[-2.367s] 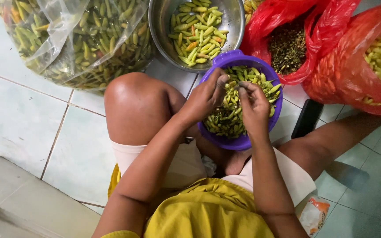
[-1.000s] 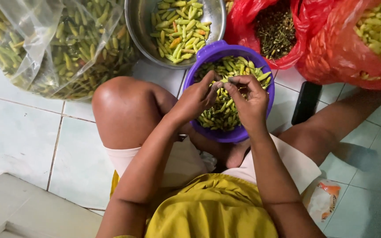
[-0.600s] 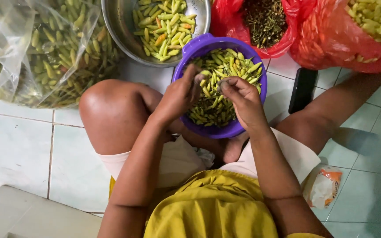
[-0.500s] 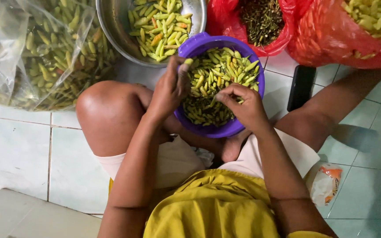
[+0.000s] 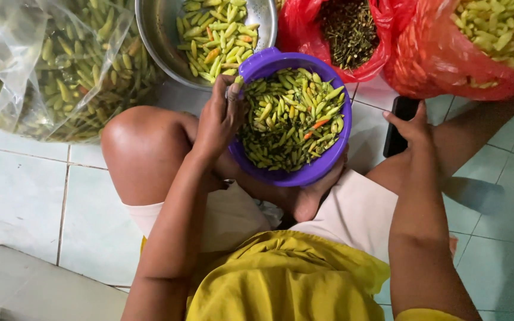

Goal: Removing the stems from green chilies by hand and sorting them within a bowl while sitting on the floor.

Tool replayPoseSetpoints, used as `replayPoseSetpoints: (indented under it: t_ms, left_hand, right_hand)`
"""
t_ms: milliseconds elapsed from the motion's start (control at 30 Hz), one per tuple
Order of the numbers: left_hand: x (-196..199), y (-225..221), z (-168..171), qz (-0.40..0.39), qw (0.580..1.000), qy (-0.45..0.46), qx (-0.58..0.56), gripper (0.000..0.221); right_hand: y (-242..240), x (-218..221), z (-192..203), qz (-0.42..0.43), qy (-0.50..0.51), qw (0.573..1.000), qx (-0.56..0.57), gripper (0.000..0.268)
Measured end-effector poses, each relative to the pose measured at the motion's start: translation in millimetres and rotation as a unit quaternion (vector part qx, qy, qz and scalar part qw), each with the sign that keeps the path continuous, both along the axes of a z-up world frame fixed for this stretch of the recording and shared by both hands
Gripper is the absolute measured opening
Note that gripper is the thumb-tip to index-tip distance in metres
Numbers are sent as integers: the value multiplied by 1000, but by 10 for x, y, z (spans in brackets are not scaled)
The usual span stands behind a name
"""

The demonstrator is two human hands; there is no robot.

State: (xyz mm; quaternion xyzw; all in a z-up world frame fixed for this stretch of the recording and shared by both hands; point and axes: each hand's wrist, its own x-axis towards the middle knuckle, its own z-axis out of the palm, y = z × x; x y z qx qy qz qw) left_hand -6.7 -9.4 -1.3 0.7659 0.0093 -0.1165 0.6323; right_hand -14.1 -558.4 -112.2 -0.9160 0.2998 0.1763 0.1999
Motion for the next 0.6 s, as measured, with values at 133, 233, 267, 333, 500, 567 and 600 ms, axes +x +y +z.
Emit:
replayPoseSetpoints:
  t_ms: [133, 233, 267, 333, 500, 567, 600]
  left_hand:
    - [15, -30, -3, -15, 1000, -7, -3, 27]
    - [29, -21, -30, -29, 1000, 3, -6, 29]
    - [45, -22, -5, -29, 1000, 3, -8, 29]
    - [37, 4, 38, -35, 999, 5, 6, 30]
    - [38, -6, 8, -34, 999, 7, 27, 28]
    - [62, -14, 53, -33, 999, 3, 39, 27]
    - [74, -17, 78, -37, 998, 15, 44, 28]
  right_hand:
    - [-66, -62, -224, -21, 9, 993, -112, 104]
    - [337, -183, 86, 1, -31, 997, -74, 102]
    - [400, -182, 92, 1, -31, 997, -76, 102]
    - [563, -226, 60, 48, -47, 997, -26, 103]
    - [1083, -232, 119, 58, -306, 950, -5, 101]
    - [1154, -123, 43, 4, -388, 921, 21, 110]
    - [1186, -56, 5, -42, -454, 890, 8, 113]
